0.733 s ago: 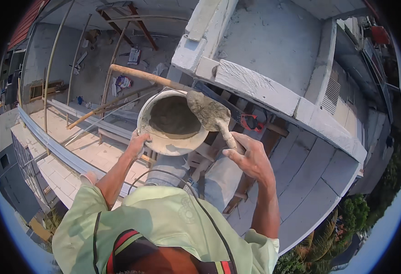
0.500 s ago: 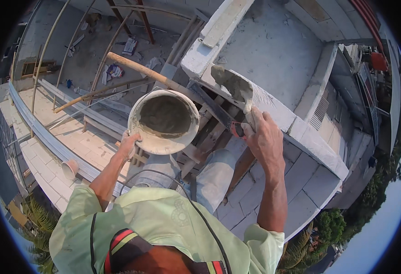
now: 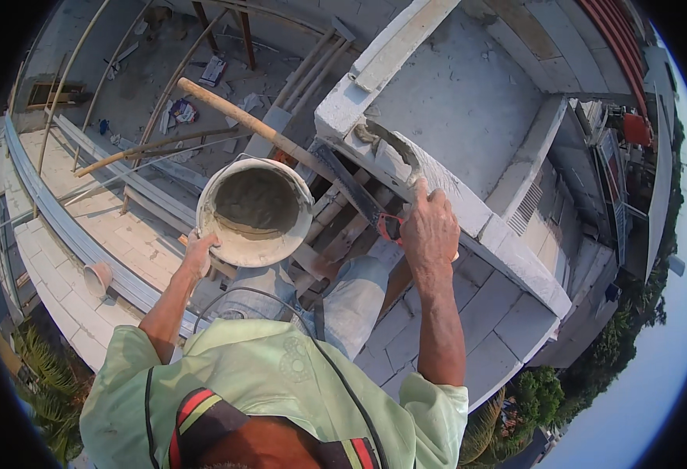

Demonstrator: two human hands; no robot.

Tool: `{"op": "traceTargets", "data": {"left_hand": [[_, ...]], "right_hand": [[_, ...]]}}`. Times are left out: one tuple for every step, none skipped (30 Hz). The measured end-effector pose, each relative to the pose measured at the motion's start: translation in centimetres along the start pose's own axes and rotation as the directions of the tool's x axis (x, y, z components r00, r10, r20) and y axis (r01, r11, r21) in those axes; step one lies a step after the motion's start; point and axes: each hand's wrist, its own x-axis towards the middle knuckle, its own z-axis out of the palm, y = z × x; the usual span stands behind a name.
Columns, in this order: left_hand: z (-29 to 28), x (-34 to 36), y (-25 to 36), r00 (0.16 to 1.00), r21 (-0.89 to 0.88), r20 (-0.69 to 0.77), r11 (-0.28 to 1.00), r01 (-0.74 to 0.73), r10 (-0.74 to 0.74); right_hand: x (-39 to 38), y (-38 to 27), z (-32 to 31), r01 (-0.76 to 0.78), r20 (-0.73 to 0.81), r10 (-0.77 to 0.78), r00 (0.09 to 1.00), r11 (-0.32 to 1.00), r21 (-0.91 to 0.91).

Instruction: The person scoops mortar from a bucket and spreads it onto a concrete block structure using a trowel. They then place concrete blocks onto the mortared area and scrape away excess mortar with the trowel.

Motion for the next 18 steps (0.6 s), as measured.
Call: {"op": "traceTargets", "data": {"left_hand": [[-0.1,0.0,0.4,0.999,0.016,0.047,1.0,0.007,-0.008],[0.0,-0.2,0.9,0.995,0.032,0.096,0.999,0.015,-0.018],[0.3,-0.4,1.1,0.995,0.025,0.095,1.0,0.018,-0.02],[0.9,-0.7,1.3,0.999,0.01,0.049,1.0,0.017,-0.018],[1.4,-0.8,1.5,1.0,-0.005,0.004,1.0,0.013,-0.013],[1.7,-1.0,2.0,1.0,-0.012,0.003,1.0,0.012,-0.012],[2.1,-1.2,2.4,1.0,0.003,0.024,1.0,0.006,-0.006],[2.3,-1.3,2.7,0.999,0.02,0.046,1.0,0.0,-0.001],[2.5,-1.3,2.6,0.999,0.014,0.047,1.0,-0.002,0.001],[2.7,-1.2,2.6,0.998,0.001,0.069,1.0,-0.012,0.012],[2.9,-1.2,2.7,0.996,-0.012,0.088,1.0,-0.023,0.024],[3.1,-1.3,2.8,0.996,-0.018,0.088,0.999,-0.03,0.032],[3.5,-1.4,3.0,0.998,-0.025,0.064,0.999,-0.024,0.025],[3.8,-1.5,2.9,0.999,-0.025,0.043,1.0,-0.004,0.005],[4.2,-1.6,3.0,0.999,-0.024,0.046,1.0,0.0,0.001],[4.5,-1.7,3.1,0.999,-0.012,0.034,1.0,0.011,-0.011],[4.8,-1.9,3.5,1.0,-0.006,0.018,1.0,0.01,-0.01],[5.1,-2.0,4.0,1.0,-0.009,0.018,1.0,0.001,0.0]], "right_hand": [[0.0,0.0,0.1,-0.005,-0.021,0.006,1.0,1.0,0.003],[0.1,-0.1,0.2,-0.001,-0.02,0.001,1.0,1.0,-0.003],[0.1,-0.1,0.2,0.004,-0.004,-0.004,1.0,1.0,-0.018],[0.2,-0.2,0.1,0.009,0.011,-0.009,1.0,0.999,-0.032],[0.2,-0.3,0.0,0.014,0.009,-0.014,1.0,0.999,-0.037],[0.2,-0.4,-0.1,0.024,-0.038,-0.025,0.999,0.999,-0.043],[0.3,-0.5,-0.2,0.032,-0.085,-0.036,0.996,0.998,-0.049],[0.3,-0.6,-0.2,0.035,-0.087,-0.04,0.995,0.998,-0.053],[0.4,-0.7,-0.2,0.048,-0.083,-0.054,0.995,0.996,-0.073],[0.5,-0.7,-0.3,0.06,-0.08,-0.068,0.994,0.994,-0.092],[0.4,-0.9,-0.5,0.064,-0.086,-0.072,0.994,0.993,-0.095],[0.3,-1.1,-0.7,0.062,-0.101,-0.07,0.992,0.994,-0.085],[0.2,-1.3,-1.0,0.06,-0.118,-0.069,0.991,0.995,-0.074],[0.3,-1.3,-0.7,0.057,-0.114,-0.066,0.991,0.995,-0.076],[0.5,-1.2,-0.2,0.038,-0.057,-0.043,0.997,0.995,-0.095],[0.5,-1.2,0.2,0.019,-0.001,-0.019,1.0,0.993,-0.115],[0.4,-1.4,0.1,0.021,-0.011,-0.023,1.0,0.993,-0.114],[0.2,-1.5,-0.1,0.031,-0.061,-0.037,0.997,0.995,-0.092]]}}
